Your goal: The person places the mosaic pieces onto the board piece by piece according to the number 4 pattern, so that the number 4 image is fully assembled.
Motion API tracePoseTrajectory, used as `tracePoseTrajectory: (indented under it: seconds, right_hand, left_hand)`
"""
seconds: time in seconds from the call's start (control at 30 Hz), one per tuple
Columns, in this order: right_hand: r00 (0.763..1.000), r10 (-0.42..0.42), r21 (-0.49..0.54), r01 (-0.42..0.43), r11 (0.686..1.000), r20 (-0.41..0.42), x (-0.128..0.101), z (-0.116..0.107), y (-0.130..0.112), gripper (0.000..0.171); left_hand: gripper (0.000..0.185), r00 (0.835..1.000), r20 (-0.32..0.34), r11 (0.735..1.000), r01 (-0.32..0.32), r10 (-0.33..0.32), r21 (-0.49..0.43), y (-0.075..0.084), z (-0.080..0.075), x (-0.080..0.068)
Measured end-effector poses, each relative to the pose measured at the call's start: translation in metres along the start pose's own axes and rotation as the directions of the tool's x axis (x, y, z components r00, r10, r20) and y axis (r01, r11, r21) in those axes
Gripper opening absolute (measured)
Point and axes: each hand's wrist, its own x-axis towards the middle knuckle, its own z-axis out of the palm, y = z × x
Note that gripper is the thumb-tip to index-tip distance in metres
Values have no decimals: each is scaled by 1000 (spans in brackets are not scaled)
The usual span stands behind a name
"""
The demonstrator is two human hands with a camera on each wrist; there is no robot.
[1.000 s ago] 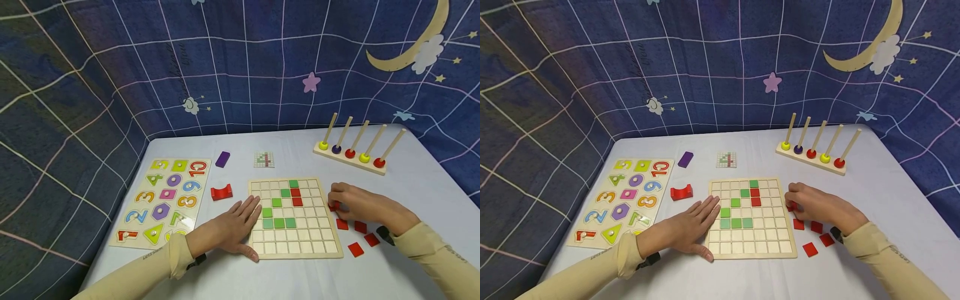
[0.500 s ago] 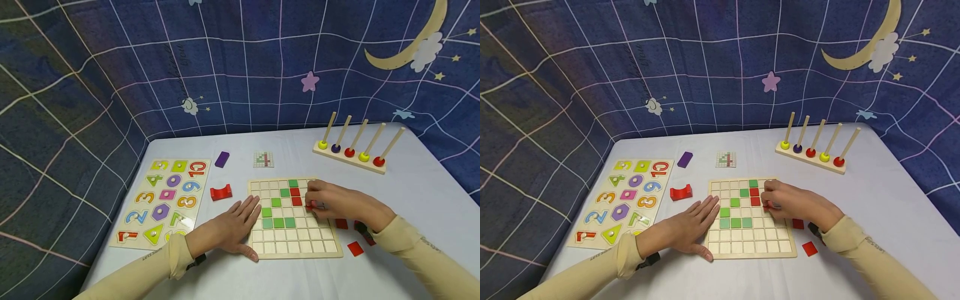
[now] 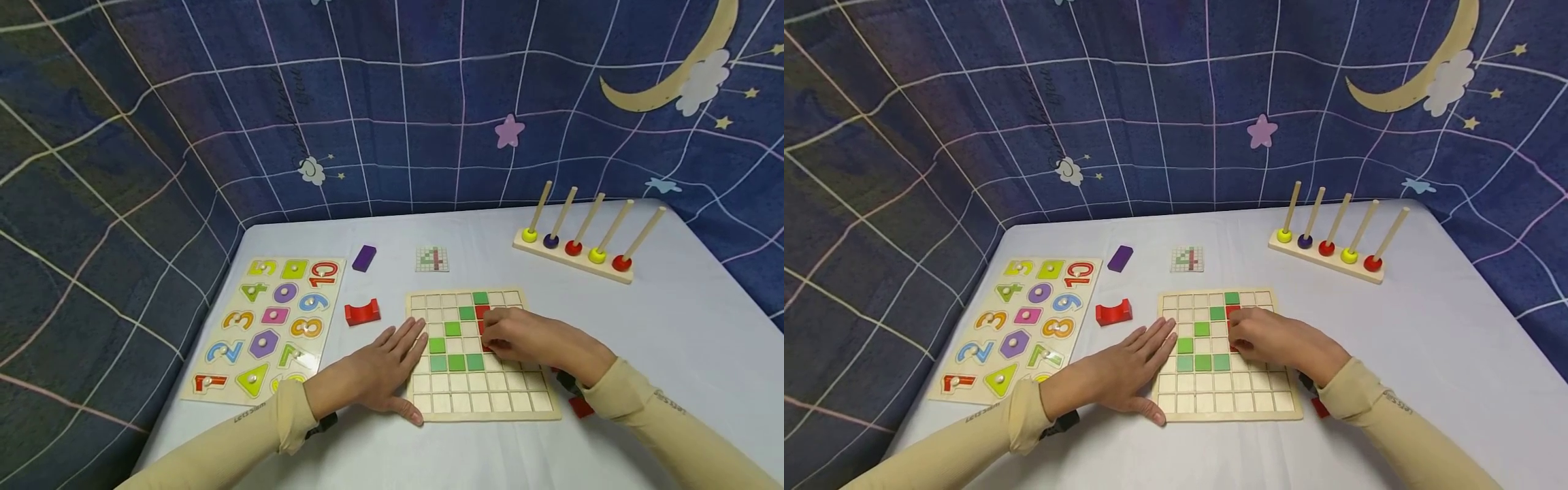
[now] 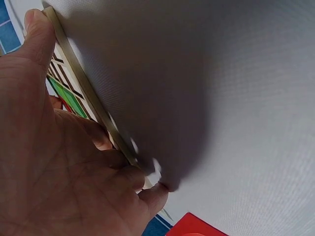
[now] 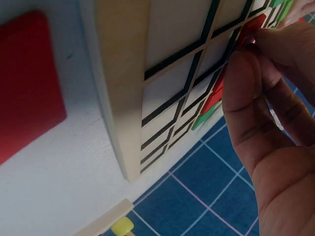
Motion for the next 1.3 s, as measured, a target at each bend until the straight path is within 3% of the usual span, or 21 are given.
tracePoseTrajectory:
  seconds: [0.4,0.77,1.0,1.3]
  right_hand:
    - [999,5,-33,-6,999,-34,-4,2,-2,21]
    - [1000,14,-73,-14,997,-1,-10,-4,-5,15]
    - [1000,7,-119,-9,993,-20,-29,-17,-5,16]
    - [992,125,-141,-121,983,21,-59,-35,-8,16]
  left_hand:
    - [130,1000,1,1000,-1,1,0,0,-1,1]
    - [131,1000,5,1000,1,-1,7,1,-1,1]
    - [131,1000,8,1000,-1,0,20,1,-2,2]
    - [131,1000,9,1000,4,-4,12,1,-1,3]
